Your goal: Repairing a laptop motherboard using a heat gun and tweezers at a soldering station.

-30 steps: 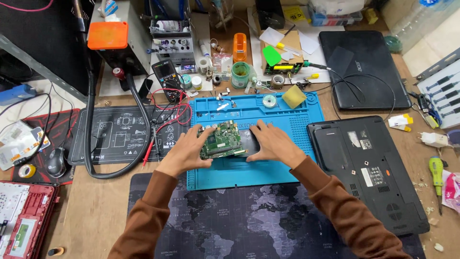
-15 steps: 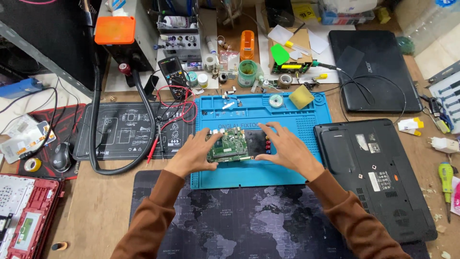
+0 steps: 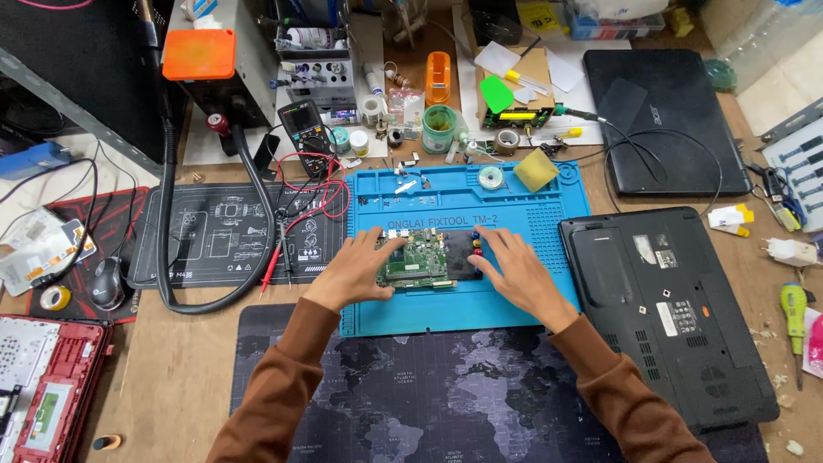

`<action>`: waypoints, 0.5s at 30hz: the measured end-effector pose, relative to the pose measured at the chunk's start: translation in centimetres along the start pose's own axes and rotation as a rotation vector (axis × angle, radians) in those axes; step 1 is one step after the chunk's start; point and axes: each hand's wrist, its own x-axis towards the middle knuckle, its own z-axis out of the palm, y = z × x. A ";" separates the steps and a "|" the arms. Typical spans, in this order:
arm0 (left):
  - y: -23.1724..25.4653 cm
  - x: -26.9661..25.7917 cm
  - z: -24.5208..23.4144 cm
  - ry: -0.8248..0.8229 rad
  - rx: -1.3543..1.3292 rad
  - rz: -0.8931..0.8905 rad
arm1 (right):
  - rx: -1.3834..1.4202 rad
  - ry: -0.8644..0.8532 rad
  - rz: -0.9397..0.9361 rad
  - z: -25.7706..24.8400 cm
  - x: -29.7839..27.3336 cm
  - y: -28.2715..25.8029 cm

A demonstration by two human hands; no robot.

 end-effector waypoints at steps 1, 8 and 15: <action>0.1 0.0 -0.1 0.000 0.001 0.001 | 0.000 0.001 0.001 0.2 0.1 0.2; 0.6 -0.4 -0.7 0.001 0.020 -0.010 | 0.066 0.063 -0.005 1.1 -0.1 0.7; 0.4 -0.4 -0.4 -0.007 0.030 -0.023 | 0.106 0.086 -0.007 1.0 -0.3 0.5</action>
